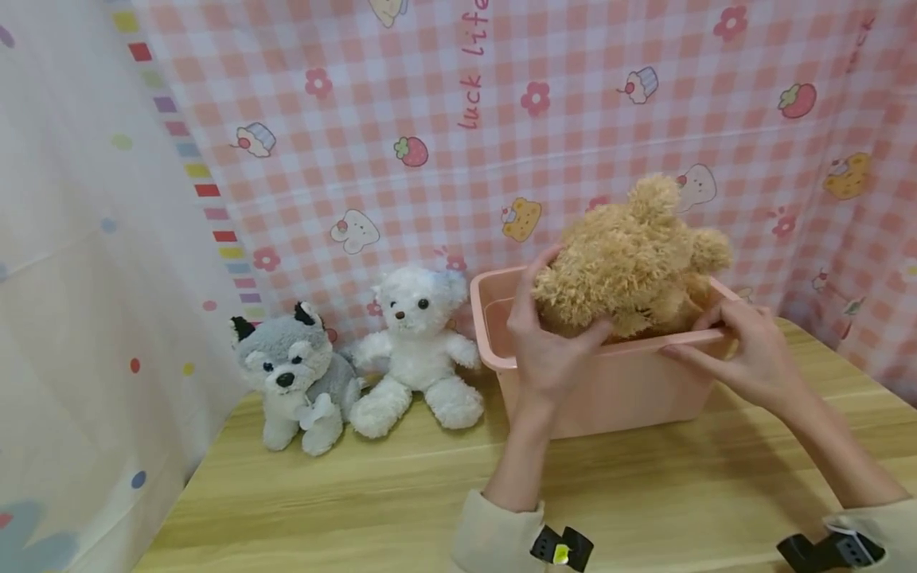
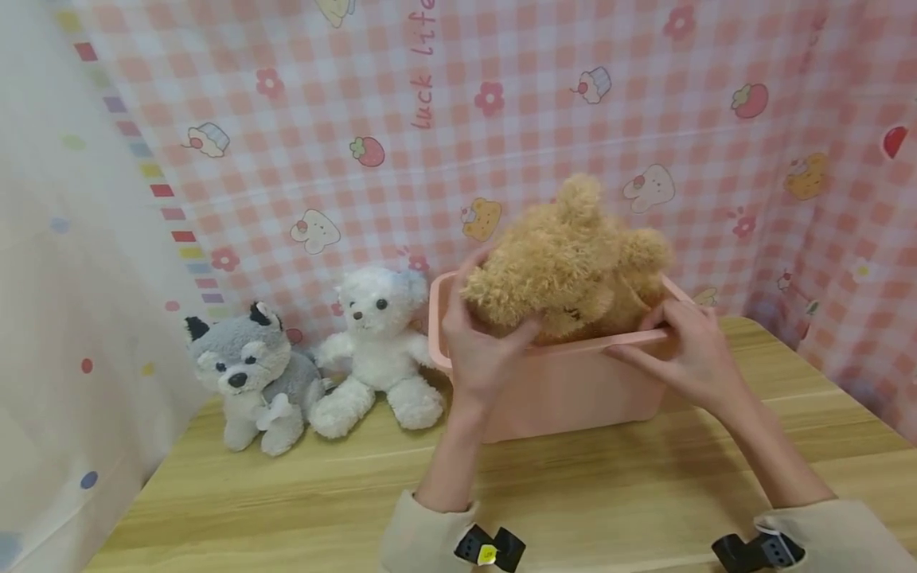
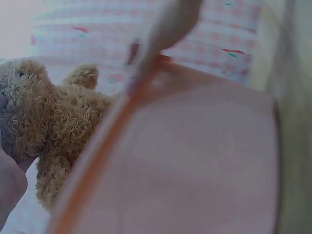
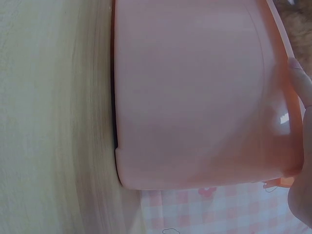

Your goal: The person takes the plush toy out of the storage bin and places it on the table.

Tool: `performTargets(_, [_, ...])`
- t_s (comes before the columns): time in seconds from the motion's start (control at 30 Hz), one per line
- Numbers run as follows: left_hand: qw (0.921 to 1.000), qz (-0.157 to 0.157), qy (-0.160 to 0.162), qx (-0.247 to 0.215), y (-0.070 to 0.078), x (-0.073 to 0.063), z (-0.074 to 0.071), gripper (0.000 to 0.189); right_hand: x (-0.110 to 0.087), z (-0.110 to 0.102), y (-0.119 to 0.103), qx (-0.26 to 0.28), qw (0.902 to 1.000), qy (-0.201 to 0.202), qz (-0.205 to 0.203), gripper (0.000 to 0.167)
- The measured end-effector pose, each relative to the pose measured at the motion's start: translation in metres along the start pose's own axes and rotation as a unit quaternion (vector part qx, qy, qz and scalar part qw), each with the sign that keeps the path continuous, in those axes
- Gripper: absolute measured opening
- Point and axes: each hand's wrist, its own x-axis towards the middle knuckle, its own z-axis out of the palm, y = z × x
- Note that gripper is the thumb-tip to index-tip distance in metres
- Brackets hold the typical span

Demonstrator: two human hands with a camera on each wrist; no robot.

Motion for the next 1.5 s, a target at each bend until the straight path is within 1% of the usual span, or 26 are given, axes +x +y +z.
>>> performTargets(0.13, [0.9992, 0.032, 0.009, -0.022, 0.014, 0.012, -0.009, 0.078, 0.000, 0.000, 0.000, 0.002, 1.0000, -0.001, -0.006, 0.038])
performTargets(0.2, [0.9988, 0.043, 0.012, -0.019, 0.019, 0.016, -0.013, 0.078, -0.001, 0.000, 0.001, 0.004, 1.0000, 0.001, -0.008, 0.039])
performTargets(0.27, [0.9989, 0.042, 0.023, -0.001, 0.024, 0.018, -0.017, 0.078, -0.001, 0.000, 0.002, 0.002, 1.0000, 0.002, -0.006, 0.039])
performTargets(0.4, [0.9984, 0.046, 0.032, -0.006, 0.030, 0.022, -0.025, 0.079, -0.002, 0.000, 0.001, 0.001, 1.0000, 0.000, 0.008, 0.038])
performTargets(0.43, [0.9981, 0.051, 0.032, -0.015, 0.031, 0.022, -0.028, 0.079, -0.002, 0.001, 0.001, 0.001, 0.9999, -0.001, 0.012, 0.037])
performTargets(0.5, [0.9967, 0.059, 0.033, -0.045, 0.032, 0.025, -0.033, 0.076, -0.002, 0.001, 0.000, 0.000, 0.9998, -0.003, 0.020, 0.036])
performTargets(0.53, [0.9961, 0.058, 0.035, -0.055, 0.033, 0.026, -0.037, 0.075, -0.002, 0.001, -0.001, 0.000, 0.9997, -0.004, 0.024, 0.036])
performTargets(0.6, [0.9954, 0.053, 0.043, -0.066, 0.034, 0.028, -0.044, 0.073, -0.002, 0.002, -0.001, 0.000, 0.9996, -0.006, 0.027, 0.035])
performTargets(0.7, [0.9946, 0.048, 0.055, -0.074, 0.038, 0.031, -0.056, 0.072, -0.001, 0.003, -0.002, -0.004, 0.9998, -0.003, 0.018, 0.036])
performTargets(0.77, [0.9945, 0.050, 0.062, -0.068, 0.041, 0.033, -0.064, 0.072, 0.000, 0.004, -0.002, -0.006, 0.9999, 0.002, 0.010, 0.037])
performTargets(0.83, [0.9937, 0.060, 0.070, -0.064, 0.045, 0.036, -0.071, 0.072, 0.000, 0.004, -0.001, -0.007, 1.0000, 0.004, 0.003, 0.038])
performTargets(0.97, [0.9926, 0.076, 0.082, -0.047, 0.051, 0.041, -0.085, 0.073, 0.000, 0.003, -0.001, -0.009, 0.9999, 0.005, 0.003, 0.038])
performTargets(1.17, [0.9917, 0.097, 0.080, -0.029, 0.059, 0.045, -0.103, 0.078, -0.001, 0.001, -0.001, -0.017, 0.9997, 0.006, 0.014, 0.037])
performTargets(1.3, [0.9913, 0.098, 0.085, -0.021, 0.061, 0.047, -0.112, 0.074, -0.001, 0.001, -0.001, -0.020, 0.9996, 0.006, 0.016, 0.036])
performTargets(1.5, [0.9909, 0.090, 0.099, -0.013, 0.066, 0.047, -0.123, 0.073, 0.000, 0.000, -0.002, -0.020, 0.9997, 0.006, 0.015, 0.036])
